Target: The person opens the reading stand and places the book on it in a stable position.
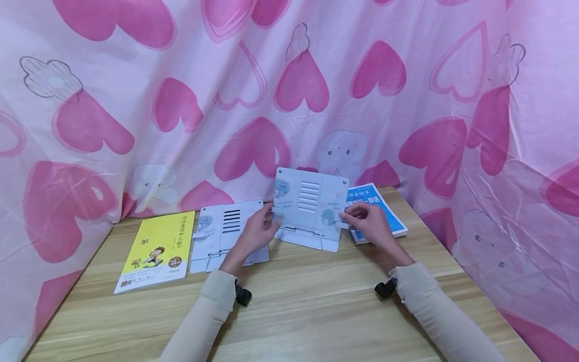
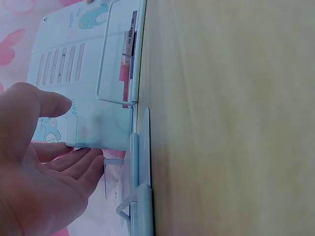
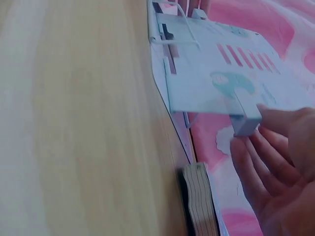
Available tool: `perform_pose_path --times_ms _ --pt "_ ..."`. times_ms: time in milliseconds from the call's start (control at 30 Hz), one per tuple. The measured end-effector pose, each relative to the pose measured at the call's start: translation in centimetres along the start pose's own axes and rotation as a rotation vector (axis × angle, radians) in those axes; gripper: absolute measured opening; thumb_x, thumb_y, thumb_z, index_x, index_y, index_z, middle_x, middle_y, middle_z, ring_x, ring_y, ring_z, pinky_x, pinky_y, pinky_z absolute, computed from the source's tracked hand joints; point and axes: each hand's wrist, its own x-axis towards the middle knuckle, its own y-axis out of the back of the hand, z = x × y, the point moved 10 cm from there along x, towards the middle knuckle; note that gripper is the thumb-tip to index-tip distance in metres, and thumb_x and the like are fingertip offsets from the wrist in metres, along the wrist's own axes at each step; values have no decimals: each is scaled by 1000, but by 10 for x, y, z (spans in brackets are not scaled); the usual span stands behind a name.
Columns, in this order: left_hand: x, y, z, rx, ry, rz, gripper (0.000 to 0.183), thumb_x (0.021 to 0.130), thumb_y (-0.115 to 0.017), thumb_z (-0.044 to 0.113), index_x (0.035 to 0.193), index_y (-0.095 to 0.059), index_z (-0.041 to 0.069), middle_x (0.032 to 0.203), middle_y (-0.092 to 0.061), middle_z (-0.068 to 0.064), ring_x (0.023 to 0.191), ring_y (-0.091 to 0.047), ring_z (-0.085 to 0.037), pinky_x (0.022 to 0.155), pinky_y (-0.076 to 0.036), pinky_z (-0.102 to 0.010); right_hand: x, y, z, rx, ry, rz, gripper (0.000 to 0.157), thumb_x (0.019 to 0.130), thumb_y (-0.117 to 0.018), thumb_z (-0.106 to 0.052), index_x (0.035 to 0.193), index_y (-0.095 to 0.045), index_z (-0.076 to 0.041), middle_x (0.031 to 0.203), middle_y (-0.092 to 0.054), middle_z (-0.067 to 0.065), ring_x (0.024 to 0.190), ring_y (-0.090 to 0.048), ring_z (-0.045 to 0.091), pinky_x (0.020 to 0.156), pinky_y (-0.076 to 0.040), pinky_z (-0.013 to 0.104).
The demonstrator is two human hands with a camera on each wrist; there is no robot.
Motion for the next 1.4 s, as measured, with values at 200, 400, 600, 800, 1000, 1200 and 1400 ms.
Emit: perform_pose_path --times_ms 200,400,600,800,1000,1200,1400 --pt "-5 -4 6 56 -8 1 70 107 -66 21 168 -35 6 165 -51 -20 151 -53 -38 122 -48 -54 -7 3 -13 -52 28 87 23 99 -82 -29 115 -82 -12 107 -82 9 90 -79 22 75 -66 24" --pt "-11 -9 14 142 22 -8 86 105 -67 27 169 -20 -6 165 -48 -27 153 -50 -34 124 -46 -52 -12 2 -29 -106 84 124 21 100 -79 -17 119 -82 -8 111 -83 11 100 -80 26 85 -68 38" --pt "-12 -9 16 138 55 -2 88 105 -68 29 168 -20 -8 166 -44 -29 157 -44 -35 127 -41 -52 -12 1 -27 -75 78 136 25 105 -72 -16 128 -79 -8 122 -81 14 115 -77 31 102 -63 51" --pt "-10 -11 11 119 54 -25 93 104 -70 34 170 -17 -6 168 -44 -27 157 -44 -34 128 -41 -52 -7 -6 -17 -20 92 46 37 109 -65 -19 145 -70 -12 142 -73 12 137 -66 33 116 -53 57" --pt "-8 -13 8 107 61 -69 99 104 -69 37 172 -10 -3 172 -39 -25 159 -42 -35 128 -41 -55 -3 -14 -14 -9 106 -77 48 110 -63 -16 158 -57 -11 157 -62 13 150 -56 34 118 -51 54" --pt "-5 -14 8 96 52 -93 101 103 -70 36 173 -6 1 176 -31 -22 162 -36 -33 131 -36 -52 1 -17 -9 2 83 -112 54 111 -60 -15 164 -49 -17 167 -52 9 156 -49 32 119 -49 52" --pt "-2 -17 8 78 20 -97 103 102 -72 32 173 -2 3 177 -29 -20 162 -36 -33 131 -36 -51 2 -19 -6 16 97 -145 61 110 -60 -10 168 -41 -20 172 -46 7 160 -43 33 120 -47 51"
